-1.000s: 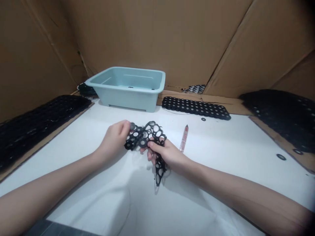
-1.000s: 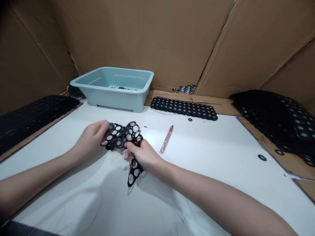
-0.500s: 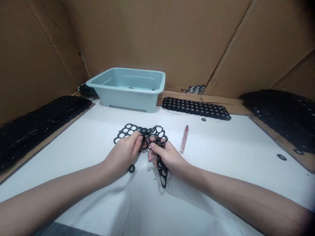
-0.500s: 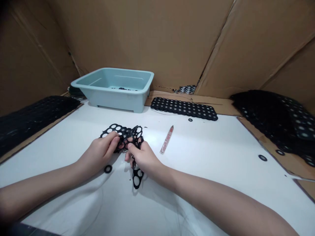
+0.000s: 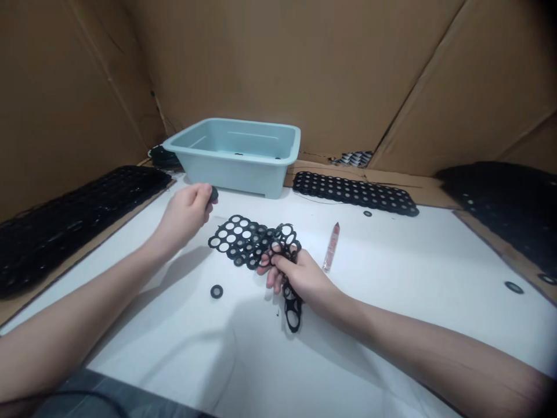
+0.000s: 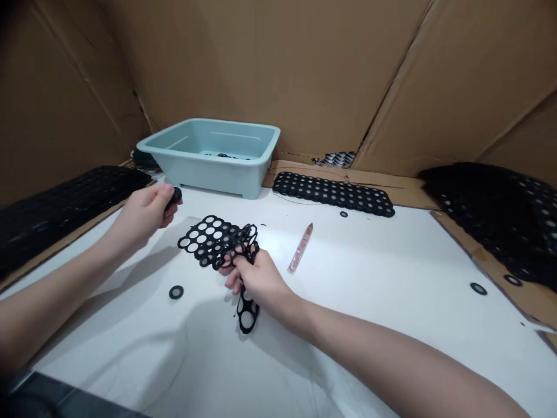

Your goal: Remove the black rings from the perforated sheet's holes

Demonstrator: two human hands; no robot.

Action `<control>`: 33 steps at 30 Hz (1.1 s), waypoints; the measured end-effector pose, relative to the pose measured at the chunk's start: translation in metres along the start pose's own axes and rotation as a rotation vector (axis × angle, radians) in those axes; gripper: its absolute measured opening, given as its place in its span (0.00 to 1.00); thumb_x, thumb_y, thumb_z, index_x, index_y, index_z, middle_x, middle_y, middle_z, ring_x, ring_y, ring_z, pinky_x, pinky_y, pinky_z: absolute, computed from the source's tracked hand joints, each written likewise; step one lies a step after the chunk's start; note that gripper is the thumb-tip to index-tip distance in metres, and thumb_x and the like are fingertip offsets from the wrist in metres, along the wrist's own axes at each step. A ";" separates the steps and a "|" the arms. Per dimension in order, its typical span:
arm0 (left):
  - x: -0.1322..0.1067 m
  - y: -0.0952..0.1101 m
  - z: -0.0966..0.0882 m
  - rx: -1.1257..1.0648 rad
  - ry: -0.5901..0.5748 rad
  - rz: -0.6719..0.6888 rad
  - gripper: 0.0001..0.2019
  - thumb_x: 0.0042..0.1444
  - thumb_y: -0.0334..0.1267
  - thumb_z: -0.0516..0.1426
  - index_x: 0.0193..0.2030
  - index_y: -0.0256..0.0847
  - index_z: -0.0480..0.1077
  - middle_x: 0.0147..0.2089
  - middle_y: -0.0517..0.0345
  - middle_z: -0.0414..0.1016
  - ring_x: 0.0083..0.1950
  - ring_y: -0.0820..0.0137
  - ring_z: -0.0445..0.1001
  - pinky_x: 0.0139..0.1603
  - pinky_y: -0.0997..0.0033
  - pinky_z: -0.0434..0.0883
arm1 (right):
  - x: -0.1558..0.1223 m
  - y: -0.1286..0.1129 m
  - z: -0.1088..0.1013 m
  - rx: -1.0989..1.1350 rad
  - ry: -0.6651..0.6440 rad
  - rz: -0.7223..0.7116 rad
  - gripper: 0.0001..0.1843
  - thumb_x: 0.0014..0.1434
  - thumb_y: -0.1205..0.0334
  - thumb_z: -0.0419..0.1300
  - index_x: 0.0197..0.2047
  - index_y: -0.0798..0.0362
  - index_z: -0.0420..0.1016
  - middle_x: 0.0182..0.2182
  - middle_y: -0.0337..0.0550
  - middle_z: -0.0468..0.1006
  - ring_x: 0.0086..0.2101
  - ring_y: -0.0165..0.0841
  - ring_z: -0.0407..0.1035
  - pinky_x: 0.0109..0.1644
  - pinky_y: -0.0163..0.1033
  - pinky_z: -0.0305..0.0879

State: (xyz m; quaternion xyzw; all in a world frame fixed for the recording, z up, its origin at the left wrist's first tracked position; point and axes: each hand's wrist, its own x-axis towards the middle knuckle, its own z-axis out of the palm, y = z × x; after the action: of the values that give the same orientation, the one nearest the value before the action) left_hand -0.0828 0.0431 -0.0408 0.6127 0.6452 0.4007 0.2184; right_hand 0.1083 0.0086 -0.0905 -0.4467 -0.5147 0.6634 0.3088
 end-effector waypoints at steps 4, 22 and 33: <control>-0.011 0.009 -0.024 0.207 -0.300 0.107 0.15 0.56 0.45 0.45 0.22 0.40 0.58 0.17 0.64 0.55 0.19 0.76 0.54 0.20 0.76 0.51 | 0.001 -0.010 -0.011 -0.019 -0.176 -0.020 0.14 0.55 0.53 0.55 0.33 0.58 0.69 0.30 0.47 0.74 0.24 0.28 0.67 0.24 0.32 0.63; -0.112 -0.042 -0.011 1.056 -0.292 0.827 0.13 0.60 0.35 0.43 0.48 0.32 0.61 0.28 0.54 0.68 0.20 0.70 0.67 0.17 0.71 0.61 | 0.011 -0.050 -0.060 -0.591 -0.175 0.073 0.17 0.53 0.48 0.56 0.32 0.55 0.65 0.24 0.39 0.70 0.18 0.21 0.56 0.20 0.28 0.49; -0.089 -0.037 -0.004 0.945 -0.249 0.592 0.13 0.60 0.37 0.42 0.36 0.36 0.64 0.28 0.57 0.67 0.22 0.74 0.66 0.22 0.74 0.62 | 0.017 -0.043 -0.073 -0.850 -0.232 0.059 0.18 0.48 0.48 0.59 0.30 0.55 0.63 0.22 0.38 0.69 0.20 0.25 0.63 0.23 0.31 0.59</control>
State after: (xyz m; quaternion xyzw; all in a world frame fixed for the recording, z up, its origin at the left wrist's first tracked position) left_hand -0.0950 -0.0411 -0.0859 0.8411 0.5245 0.0375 -0.1266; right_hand 0.1656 0.0655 -0.0591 -0.4710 -0.7602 0.4471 0.0185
